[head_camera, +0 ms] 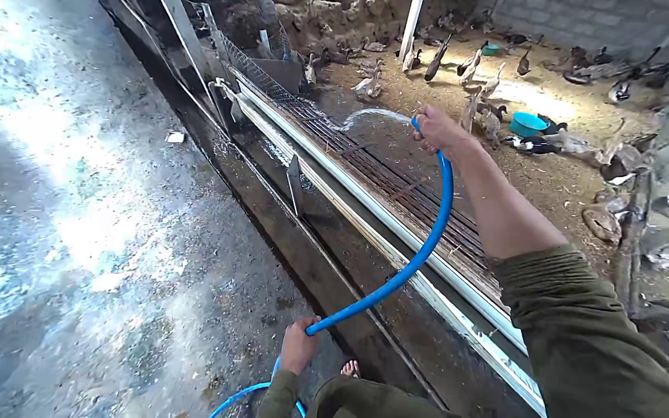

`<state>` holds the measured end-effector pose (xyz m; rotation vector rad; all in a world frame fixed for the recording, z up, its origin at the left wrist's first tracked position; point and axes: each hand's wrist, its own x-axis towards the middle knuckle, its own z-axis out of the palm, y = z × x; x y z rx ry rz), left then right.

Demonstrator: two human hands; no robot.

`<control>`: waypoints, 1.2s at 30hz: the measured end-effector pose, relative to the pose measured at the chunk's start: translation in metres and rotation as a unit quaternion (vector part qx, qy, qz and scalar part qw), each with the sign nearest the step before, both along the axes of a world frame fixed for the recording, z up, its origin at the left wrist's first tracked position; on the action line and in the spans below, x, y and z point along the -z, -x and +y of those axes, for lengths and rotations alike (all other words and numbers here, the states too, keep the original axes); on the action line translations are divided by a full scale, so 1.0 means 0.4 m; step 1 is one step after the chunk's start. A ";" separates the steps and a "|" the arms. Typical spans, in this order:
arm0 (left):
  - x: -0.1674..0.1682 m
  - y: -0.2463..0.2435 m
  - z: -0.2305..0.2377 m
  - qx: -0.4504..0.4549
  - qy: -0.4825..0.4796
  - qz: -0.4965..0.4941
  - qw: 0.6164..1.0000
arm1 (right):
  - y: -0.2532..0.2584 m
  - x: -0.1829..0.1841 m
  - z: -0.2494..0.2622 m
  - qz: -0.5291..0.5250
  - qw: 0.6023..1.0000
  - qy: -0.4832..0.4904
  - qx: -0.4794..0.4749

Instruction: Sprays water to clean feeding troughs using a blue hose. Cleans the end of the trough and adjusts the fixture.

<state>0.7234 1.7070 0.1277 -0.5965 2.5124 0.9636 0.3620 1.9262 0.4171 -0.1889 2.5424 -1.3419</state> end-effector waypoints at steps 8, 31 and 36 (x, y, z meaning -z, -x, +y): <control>-0.019 -0.019 0.045 0.012 0.000 0.016 1.000 | 0.017 0.007 0.065 0.028 0.993 -0.114 0.006; -0.109 -0.161 0.400 0.084 0.056 0.040 0.994 | -0.144 0.086 0.586 -0.045 0.991 -0.127 0.020; -0.108 -0.229 0.504 0.087 0.058 0.034 0.994 | -0.203 0.093 0.692 -0.050 0.992 -0.116 0.018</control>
